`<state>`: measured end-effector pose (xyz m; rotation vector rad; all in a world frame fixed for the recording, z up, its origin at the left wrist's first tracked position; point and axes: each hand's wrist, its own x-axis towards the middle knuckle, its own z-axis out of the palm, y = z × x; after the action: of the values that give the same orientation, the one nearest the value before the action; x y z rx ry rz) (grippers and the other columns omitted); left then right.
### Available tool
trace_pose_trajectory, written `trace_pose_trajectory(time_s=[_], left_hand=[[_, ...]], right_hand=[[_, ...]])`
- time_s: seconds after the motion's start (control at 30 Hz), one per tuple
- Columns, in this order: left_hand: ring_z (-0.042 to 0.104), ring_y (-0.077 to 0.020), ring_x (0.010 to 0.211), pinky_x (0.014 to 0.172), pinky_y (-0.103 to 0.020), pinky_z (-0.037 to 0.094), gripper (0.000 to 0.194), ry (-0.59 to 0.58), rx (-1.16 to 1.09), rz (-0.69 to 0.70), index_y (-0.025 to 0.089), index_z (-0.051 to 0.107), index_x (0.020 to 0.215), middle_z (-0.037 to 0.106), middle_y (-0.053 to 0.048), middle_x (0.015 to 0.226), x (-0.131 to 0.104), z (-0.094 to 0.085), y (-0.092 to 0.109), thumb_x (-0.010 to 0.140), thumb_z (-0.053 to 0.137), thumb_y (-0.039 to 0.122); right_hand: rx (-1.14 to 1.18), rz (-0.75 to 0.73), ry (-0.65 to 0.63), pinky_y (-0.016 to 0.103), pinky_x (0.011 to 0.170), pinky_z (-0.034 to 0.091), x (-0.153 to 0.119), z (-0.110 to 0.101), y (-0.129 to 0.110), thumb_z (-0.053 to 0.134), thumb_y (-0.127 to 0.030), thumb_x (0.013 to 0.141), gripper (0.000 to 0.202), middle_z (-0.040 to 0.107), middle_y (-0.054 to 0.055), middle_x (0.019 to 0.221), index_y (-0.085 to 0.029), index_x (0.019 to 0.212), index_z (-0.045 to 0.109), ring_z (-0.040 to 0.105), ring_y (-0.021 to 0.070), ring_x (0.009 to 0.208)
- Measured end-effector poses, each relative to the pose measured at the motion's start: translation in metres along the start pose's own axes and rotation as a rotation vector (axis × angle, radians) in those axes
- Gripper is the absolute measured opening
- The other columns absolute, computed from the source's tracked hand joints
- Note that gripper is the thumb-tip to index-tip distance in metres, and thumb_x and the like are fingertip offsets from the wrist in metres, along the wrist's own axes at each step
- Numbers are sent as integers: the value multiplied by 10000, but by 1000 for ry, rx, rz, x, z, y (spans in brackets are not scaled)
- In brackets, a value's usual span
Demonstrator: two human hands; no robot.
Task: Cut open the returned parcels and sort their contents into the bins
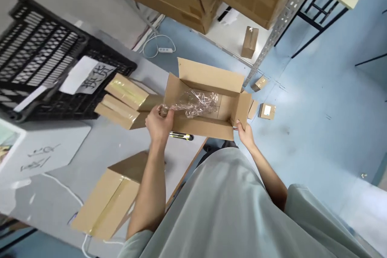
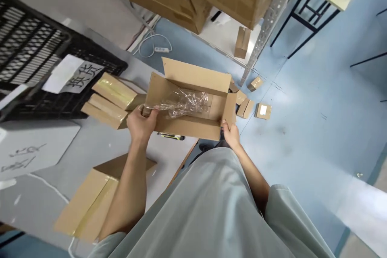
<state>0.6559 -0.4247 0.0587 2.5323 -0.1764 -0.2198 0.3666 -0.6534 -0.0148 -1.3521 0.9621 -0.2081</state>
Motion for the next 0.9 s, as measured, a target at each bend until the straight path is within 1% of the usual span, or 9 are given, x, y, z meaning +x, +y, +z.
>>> trace_pose_trajectory(time_s=[0.13, 0.23, 0.33, 0.53, 0.63, 0.7, 0.77, 0.83, 0.9], left_hand=[[791, -372, 1138, 1152, -523, 627, 310, -157, -72, 205, 201, 818, 1210, 803, -134, 1142, -26, 43, 65, 1024, 779, 446], [798, -331, 1107, 1097, -450, 652, 339, -330, -173, 347, 211, 837, 1301, 805, -120, 1196, -43, 90, 113, 1032, 791, 412], [813, -334, 1149, 1100, -427, 650, 365, -500, -239, 399, 221, 846, 1334, 799, -130, 1280, -53, 144, 160, 984, 867, 323], [804, -390, 1279, 1204, -513, 602, 361, -676, -225, 469, 189, 849, 1314, 804, -179, 1348, -48, 248, 248, 956, 901, 211], [783, -381, 1317, 1234, -539, 599, 510, -764, -306, 537, 129, 799, 1392, 790, -204, 1401, -41, 288, 289, 910, 950, 200], [728, -394, 1436, 1284, -556, 574, 704, -798, -390, 605, 123, 728, 1517, 732, -220, 1537, -37, 303, 309, 864, 985, 185], [644, -396, 1564, 1361, -557, 514, 789, -775, -443, 686, 145, 678, 1594, 666, -217, 1651, -37, 306, 317, 862, 973, 166], [603, -375, 1617, 1407, -544, 469, 734, -740, -448, 740, 169, 673, 1607, 651, -198, 1687, -38, 297, 309, 913, 913, 166], [632, -354, 1592, 1394, -542, 488, 641, -738, -435, 737, 183, 687, 1591, 679, -182, 1660, -41, 277, 284, 970, 841, 186]], right_hand=[[70, 104, 262, 590, 1078, 743, -16, -68, 1, 704, -840, 964, 832, 856, 147, 1446, -202, 1491, 786, 801, 434, 1357], [88, 140, 445, 595, 1071, 736, -22, -117, 12, 708, -805, 940, 824, 830, 168, 1482, -200, 1495, 772, 764, 442, 1429], [74, 171, 606, 590, 1076, 727, -20, -163, 27, 708, -779, 921, 785, 792, 183, 1537, -213, 1461, 773, 747, 444, 1461], [146, 149, 824, 562, 1048, 726, 10, -241, 36, 684, -754, 928, 751, 765, 166, 1548, -242, 1475, 741, 771, 395, 1422], [215, 109, 849, 553, 1102, 703, 31, -277, 28, 677, -716, 966, 718, 746, 184, 1560, -238, 1500, 704, 772, 362, 1423], [231, 104, 818, 549, 1184, 663, 42, -296, 22, 668, -706, 991, 720, 692, 194, 1640, -244, 1544, 667, 720, 339, 1513], [207, 134, 805, 550, 1260, 610, 48, -307, 18, 705, -689, 984, 727, 624, 196, 1724, -254, 1564, 657, 634, 327, 1615], [169, 151, 781, 558, 1288, 583, 52, -306, 17, 766, -671, 952, 708, 611, 187, 1742, -266, 1529, 694, 596, 332, 1646], [155, 129, 703, 565, 1285, 582, 57, -292, 16, 810, -673, 908, 692, 674, 178, 1677, -260, 1459, 743, 635, 339, 1597]])
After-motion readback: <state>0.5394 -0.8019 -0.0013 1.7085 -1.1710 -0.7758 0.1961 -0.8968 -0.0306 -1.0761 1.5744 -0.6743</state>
